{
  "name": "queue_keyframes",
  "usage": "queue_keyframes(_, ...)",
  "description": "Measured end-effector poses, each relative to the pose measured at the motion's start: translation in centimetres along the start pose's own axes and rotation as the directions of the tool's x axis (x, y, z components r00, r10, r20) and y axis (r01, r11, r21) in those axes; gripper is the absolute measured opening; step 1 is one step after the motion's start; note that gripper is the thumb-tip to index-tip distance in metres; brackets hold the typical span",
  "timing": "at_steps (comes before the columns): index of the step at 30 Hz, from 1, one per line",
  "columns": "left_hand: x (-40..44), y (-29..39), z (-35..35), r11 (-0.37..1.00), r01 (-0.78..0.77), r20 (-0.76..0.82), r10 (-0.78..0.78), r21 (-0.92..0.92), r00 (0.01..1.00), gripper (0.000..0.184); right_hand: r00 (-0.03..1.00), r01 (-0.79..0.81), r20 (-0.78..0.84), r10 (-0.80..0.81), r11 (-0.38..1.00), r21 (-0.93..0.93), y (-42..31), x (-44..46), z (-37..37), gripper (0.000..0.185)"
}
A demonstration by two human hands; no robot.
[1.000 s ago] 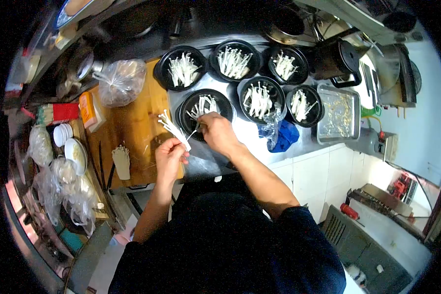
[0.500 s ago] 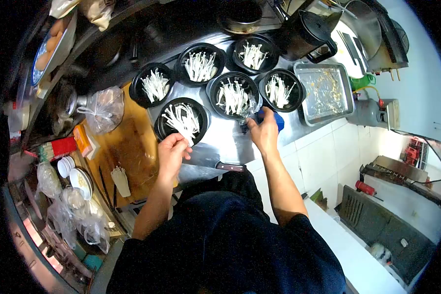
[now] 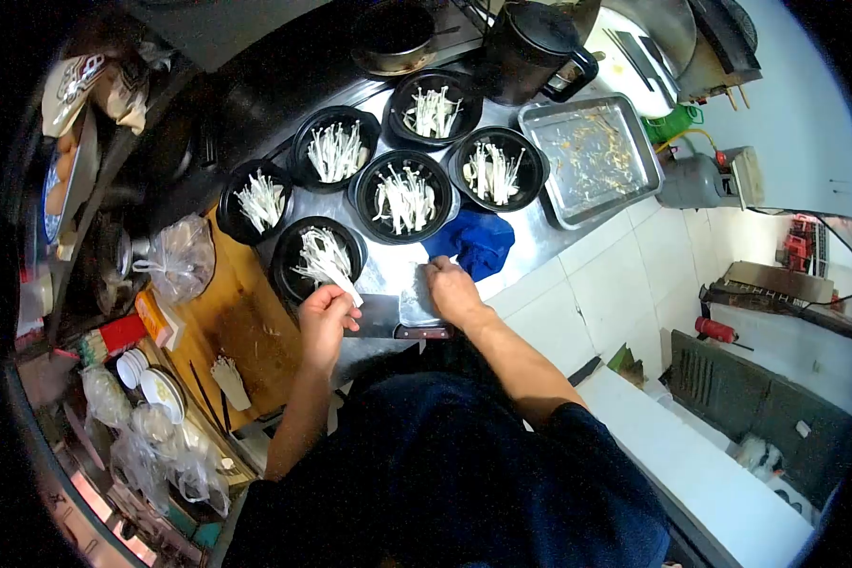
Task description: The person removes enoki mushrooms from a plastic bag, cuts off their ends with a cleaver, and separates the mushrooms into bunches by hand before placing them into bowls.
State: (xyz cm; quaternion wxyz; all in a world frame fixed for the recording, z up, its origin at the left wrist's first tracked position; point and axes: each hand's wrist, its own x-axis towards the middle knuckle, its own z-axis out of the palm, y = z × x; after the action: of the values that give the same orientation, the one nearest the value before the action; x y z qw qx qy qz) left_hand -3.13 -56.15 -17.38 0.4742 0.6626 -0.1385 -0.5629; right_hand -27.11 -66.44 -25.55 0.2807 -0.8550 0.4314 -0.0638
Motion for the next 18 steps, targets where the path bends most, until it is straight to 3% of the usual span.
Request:
queue_keyframes(4,0.3,0.6,2.5,1.000,-0.018,0.045,0.019,-0.005,0.999,0.009,0.978,-0.149,-0.136,0.157,0.987,0.067,-2.9,0.0,-6.4,0.023)
queue_keyframes(5,0.6,0.4,3.0,0.999,-0.032,0.073,0.033,-0.016,0.997,0.010,0.968,-0.222,-0.042,0.246,0.925,0.308,-2.8,0.0,-7.1,0.024)
queue_keyframes(6,0.7,0.4,3.5,0.999,-0.044,0.101,0.047,-0.028,0.994,0.011,0.949,-0.298,0.071,0.308,0.799,0.522,-3.0,0.0,-7.8,0.024)
queue_keyframes(7,0.8,0.4,4.0,0.999,-0.038,0.114,0.040,-0.024,0.993,0.011,0.882,-0.467,0.294,0.369,0.592,0.657,-3.3,0.3,-8.6,0.027)
queue_keyframes(8,1.0,0.6,4.5,0.999,-0.035,0.104,0.037,-0.021,0.994,0.011,0.882,-0.468,0.302,0.362,0.589,0.659,-3.8,0.5,-9.2,0.027)
queue_keyframes(10,0.8,1.3,5.5,0.998,-0.066,0.149,0.065,0.003,0.987,0.011,0.826,-0.524,0.469,0.312,0.120,0.843,-5.1,0.5,-9.8,0.029)
queue_keyframes(11,0.7,1.6,5.9,0.998,-0.064,0.151,0.067,-0.025,0.986,0.012,0.840,-0.506,0.472,0.268,0.069,0.860,-5.6,0.5,-10.2,0.031)
queue_keyframes(15,1.4,1.0,6.2,0.993,-0.100,0.232,0.110,-0.056,0.967,0.013,0.834,-0.512,0.478,0.275,0.067,0.856,-6.6,1.3,-10.3,0.027)
queue_keyframes(18,1.4,0.7,6.2,0.994,-0.094,0.233,0.107,-0.063,0.967,0.013,0.893,-0.435,0.396,0.214,0.180,0.882,-6.5,1.9,-9.2,0.024)
